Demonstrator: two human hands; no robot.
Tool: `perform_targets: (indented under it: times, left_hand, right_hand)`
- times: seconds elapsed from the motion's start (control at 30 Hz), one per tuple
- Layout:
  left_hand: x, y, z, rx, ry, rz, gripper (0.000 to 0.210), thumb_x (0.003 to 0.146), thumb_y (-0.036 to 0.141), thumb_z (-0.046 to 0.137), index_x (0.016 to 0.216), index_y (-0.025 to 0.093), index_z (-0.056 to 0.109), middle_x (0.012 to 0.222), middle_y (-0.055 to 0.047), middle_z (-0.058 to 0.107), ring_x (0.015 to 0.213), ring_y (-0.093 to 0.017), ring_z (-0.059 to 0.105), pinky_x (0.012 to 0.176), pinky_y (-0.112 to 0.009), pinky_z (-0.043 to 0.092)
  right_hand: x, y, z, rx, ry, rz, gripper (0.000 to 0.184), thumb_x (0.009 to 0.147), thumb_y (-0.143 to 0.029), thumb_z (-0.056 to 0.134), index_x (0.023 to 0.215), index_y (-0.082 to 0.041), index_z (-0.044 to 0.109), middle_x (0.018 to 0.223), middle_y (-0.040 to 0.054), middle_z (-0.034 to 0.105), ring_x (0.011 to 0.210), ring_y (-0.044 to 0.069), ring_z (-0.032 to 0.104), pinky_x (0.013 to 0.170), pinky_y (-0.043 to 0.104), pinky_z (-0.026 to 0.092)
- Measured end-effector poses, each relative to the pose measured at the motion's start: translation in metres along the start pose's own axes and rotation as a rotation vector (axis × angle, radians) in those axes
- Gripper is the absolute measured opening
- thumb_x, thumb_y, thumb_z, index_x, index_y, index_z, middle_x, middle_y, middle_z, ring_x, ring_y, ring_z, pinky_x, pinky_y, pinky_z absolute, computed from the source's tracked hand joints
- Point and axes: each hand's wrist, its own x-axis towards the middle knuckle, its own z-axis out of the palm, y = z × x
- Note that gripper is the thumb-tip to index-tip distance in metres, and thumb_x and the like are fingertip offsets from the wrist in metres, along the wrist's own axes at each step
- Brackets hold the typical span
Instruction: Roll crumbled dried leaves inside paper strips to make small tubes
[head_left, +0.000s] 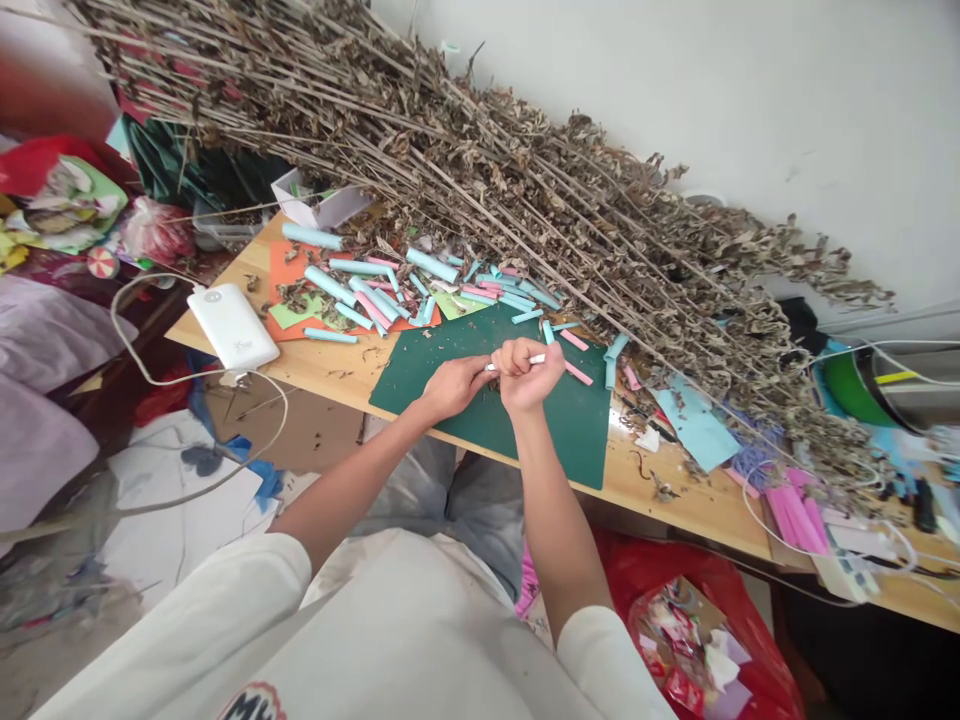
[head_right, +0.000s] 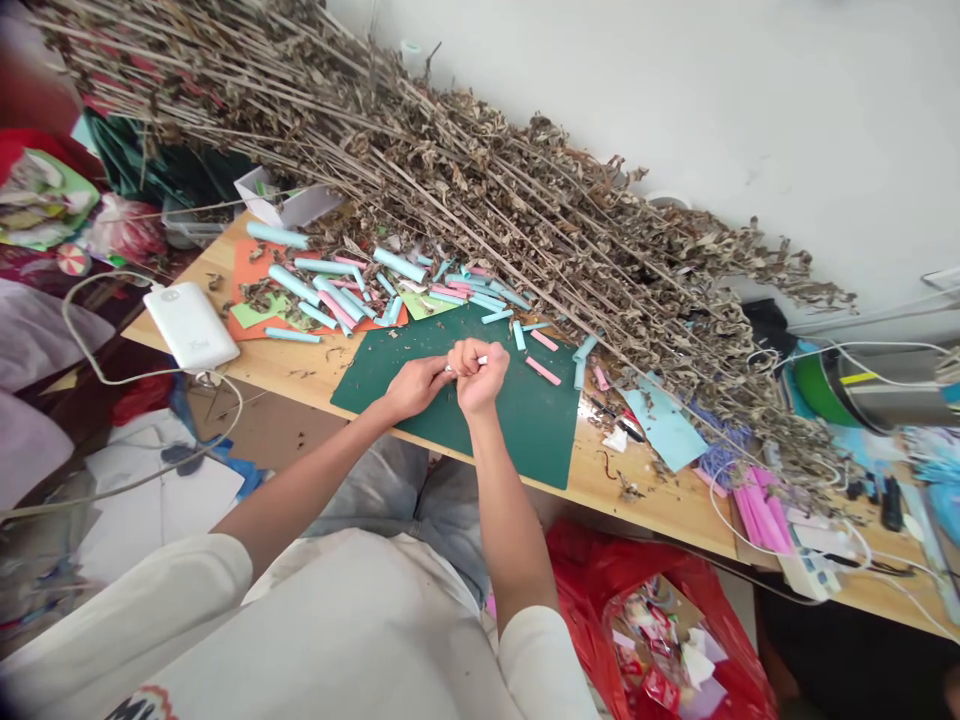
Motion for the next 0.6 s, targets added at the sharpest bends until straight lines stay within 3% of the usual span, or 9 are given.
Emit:
perform_targets:
  times: [0.13, 0.27, 0.6]
  left_hand:
    - [0.0, 0.0, 0.0, 0.0, 0.014, 0.008, 0.044, 0.1, 0.05, 0.03, 0.092, 0.019, 0.061, 0.087, -0.003, 0.067, 0.078, -0.018, 0.06, 0.066, -0.026, 0.037]
    - [-0.001, 0.001, 0.0, 0.013, 0.004, 0.007, 0.045, 0.1, 0.052, 0.03, 0.088, 0.02, 0.059, 0.085, -0.003, 0.065, 0.077, -0.018, 0.06, 0.065, -0.026, 0.037]
    - [-0.001, 0.001, 0.0, 0.03, -0.01, -0.005, 0.046, 0.1, 0.053, 0.03, 0.088, 0.02, 0.06, 0.085, -0.003, 0.066, 0.078, -0.019, 0.061, 0.065, -0.026, 0.038]
  right_hand:
    - [0.004, -0.014, 0.004, 0.005, -0.028, 0.055, 0.065, 0.085, -0.073, 0.036, 0.046, -0.024, 0.02, 0.042, -0.0076, 0.014, 0.039, 0.008, 0.011, 0.043, 0.028, 0.013]
    - [0.003, -0.03, 0.008, 0.058, -0.037, -0.057, 0.063, 0.087, -0.068, 0.039, 0.046, -0.023, 0.02, 0.043, -0.0068, 0.015, 0.039, 0.008, 0.013, 0.043, 0.028, 0.015]
    - [0.003, -0.026, 0.013, 0.002, -0.033, -0.057, 0.061, 0.086, -0.066, 0.04, 0.046, -0.024, 0.02, 0.043, -0.0068, 0.015, 0.039, 0.008, 0.012, 0.043, 0.028, 0.013]
